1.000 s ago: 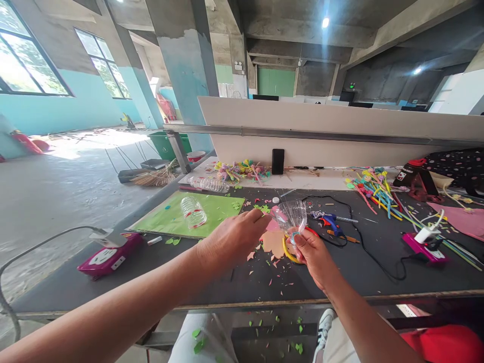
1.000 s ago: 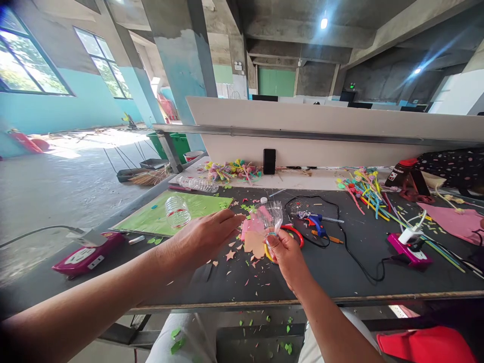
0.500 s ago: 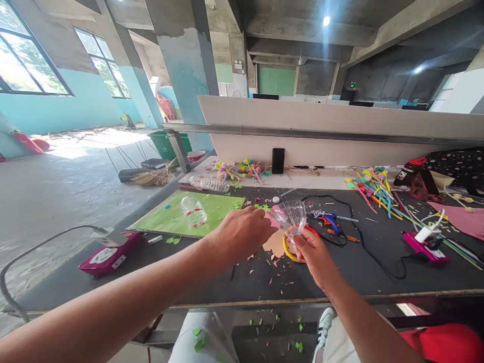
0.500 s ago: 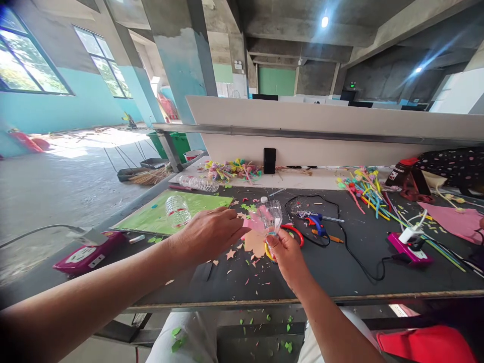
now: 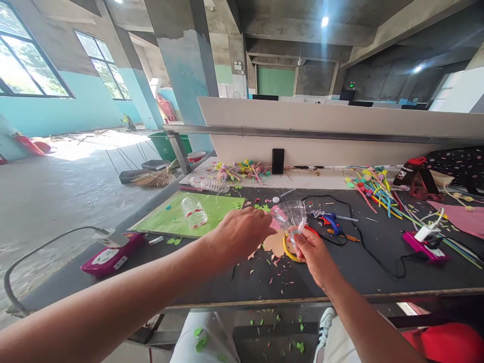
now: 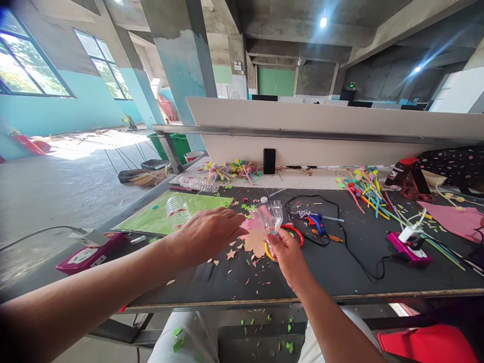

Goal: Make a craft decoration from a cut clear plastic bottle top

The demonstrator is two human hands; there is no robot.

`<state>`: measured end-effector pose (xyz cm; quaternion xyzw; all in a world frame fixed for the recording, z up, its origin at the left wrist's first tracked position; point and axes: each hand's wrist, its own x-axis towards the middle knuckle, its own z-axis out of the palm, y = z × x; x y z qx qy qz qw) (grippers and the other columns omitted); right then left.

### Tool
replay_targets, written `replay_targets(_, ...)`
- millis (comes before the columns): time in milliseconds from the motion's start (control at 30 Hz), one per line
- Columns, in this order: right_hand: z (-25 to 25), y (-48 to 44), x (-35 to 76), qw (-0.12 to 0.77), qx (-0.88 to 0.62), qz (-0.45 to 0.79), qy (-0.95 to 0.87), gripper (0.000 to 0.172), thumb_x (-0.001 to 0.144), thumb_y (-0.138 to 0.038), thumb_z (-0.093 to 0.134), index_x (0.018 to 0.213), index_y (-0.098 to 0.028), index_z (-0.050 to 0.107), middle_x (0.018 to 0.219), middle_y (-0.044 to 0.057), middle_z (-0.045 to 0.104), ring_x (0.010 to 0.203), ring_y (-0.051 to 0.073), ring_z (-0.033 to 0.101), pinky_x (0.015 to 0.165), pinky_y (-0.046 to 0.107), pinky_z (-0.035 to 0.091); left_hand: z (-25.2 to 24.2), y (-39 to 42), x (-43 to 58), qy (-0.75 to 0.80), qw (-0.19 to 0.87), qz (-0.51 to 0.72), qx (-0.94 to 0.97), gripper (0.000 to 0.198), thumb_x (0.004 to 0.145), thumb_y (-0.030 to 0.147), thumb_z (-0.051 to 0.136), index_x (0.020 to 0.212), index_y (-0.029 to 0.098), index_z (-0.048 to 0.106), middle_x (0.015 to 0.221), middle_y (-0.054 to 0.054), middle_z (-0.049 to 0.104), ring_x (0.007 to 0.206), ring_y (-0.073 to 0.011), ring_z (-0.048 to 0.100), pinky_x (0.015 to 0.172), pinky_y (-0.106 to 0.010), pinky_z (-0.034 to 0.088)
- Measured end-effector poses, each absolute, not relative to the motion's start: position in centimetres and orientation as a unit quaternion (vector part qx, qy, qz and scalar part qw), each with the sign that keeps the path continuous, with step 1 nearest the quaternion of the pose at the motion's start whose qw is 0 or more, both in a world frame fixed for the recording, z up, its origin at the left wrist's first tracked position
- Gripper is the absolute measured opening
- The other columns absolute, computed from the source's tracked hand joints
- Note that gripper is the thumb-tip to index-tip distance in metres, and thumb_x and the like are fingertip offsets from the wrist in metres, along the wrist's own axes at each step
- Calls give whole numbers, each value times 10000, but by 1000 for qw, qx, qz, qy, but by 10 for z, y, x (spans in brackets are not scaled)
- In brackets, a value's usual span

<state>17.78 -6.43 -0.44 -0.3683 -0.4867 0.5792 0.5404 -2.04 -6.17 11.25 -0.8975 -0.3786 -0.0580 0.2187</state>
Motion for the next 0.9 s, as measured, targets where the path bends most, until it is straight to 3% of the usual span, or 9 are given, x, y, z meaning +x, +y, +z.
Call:
replay_targets(233,-3,-64,177,554,-391,568,-467,474,729,-591,736,904,-162,630,543,-62,433,499,77,310,465,223,188,106,-72,-23,-390,209,-48,-895,49,924,171,525,908,162,571,827,-63,633,755,-204,629,622,-292,496)
replay_targets(400,-3,-63,178,552,-394,566,-468,500,715,-596,744,918,-153,633,564,-63,442,499,70,304,463,218,199,126,-82,-22,-343,178,-12,-922,193,813,6,518,916,152,594,964,-76,625,842,-188,604,681,-275,503)
replay_targets(667,-1,-65,178,555,-397,562,-468,500,717,-594,739,951,-163,638,619,-48,479,508,75,322,471,224,220,115,-71,-24,-394,198,-14,-897,147,905,123,495,829,155,617,822,-58,600,757,-180,593,653,-281,491)
replay_targets(800,-3,-63,180,556,-407,552,-469,532,708,-607,737,985,-162,643,631,-43,486,516,82,328,474,231,226,111,-78,-27,-387,160,-16,-908,125,873,108,500,864,162,612,849,-61,614,723,-185,592,589,-283,473)
replay_targets(900,-6,-61,180,540,-412,547,-490,524,731,-600,724,997,-155,646,613,-51,461,523,83,315,481,232,222,117,-81,-22,-326,137,-43,-934,155,866,66,487,868,161,610,912,-69,635,789,-187,599,654,-286,492)
